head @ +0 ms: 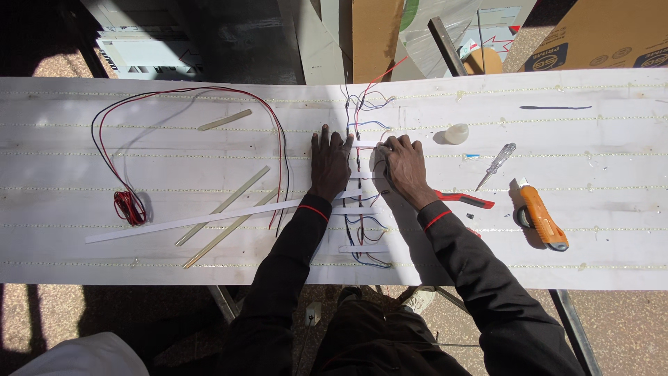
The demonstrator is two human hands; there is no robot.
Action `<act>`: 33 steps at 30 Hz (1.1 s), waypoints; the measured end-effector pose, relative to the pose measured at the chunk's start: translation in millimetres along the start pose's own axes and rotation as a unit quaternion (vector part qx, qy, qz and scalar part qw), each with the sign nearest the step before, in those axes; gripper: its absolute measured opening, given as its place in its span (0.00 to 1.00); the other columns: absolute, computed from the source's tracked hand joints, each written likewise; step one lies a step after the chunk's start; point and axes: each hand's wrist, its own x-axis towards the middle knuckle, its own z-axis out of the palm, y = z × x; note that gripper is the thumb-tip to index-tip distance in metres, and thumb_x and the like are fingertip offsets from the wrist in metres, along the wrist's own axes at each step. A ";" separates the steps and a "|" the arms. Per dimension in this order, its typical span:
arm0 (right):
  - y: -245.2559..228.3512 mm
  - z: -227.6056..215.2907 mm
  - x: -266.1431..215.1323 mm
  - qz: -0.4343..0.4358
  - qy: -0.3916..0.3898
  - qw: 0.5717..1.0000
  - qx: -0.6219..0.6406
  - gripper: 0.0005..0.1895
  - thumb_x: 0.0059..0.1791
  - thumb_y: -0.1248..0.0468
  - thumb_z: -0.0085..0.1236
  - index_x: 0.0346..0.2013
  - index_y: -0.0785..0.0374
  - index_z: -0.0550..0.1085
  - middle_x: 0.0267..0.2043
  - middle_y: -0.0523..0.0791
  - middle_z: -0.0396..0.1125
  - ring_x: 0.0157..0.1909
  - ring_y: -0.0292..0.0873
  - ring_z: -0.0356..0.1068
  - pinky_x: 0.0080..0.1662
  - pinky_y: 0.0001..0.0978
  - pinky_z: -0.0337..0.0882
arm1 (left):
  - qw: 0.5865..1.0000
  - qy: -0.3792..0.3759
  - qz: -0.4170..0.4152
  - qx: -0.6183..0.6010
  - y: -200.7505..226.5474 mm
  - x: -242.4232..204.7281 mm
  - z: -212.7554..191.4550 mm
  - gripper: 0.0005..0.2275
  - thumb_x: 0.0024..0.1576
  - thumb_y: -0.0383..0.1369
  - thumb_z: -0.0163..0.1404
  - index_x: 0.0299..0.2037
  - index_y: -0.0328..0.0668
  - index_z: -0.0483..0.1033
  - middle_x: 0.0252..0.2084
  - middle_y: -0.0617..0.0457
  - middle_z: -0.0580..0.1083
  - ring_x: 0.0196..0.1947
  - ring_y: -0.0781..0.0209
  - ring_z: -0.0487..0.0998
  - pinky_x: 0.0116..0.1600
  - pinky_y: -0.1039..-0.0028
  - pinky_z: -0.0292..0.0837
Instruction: The person organizes a bundle of multicolored wires on a white workbench by hand, aligning them in parallel rows and securing them with white adhesive tape. The person repeatedly picks up tape, wraps it around wire sections, and smooths the tape to hold the wires in place.
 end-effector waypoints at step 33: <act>11.3 17.1 2.6 -0.020 -0.003 1.000 -0.005 0.18 0.51 0.67 0.59 0.54 0.49 0.85 0.58 0.43 0.73 0.68 0.52 0.70 0.58 0.53 0.70 | 0.999 0.009 0.004 0.042 13.9 -1.9 1.1 0.30 0.56 0.27 0.59 0.73 0.44 0.77 0.61 0.43 0.77 0.76 0.28 0.72 0.80 0.34 0.59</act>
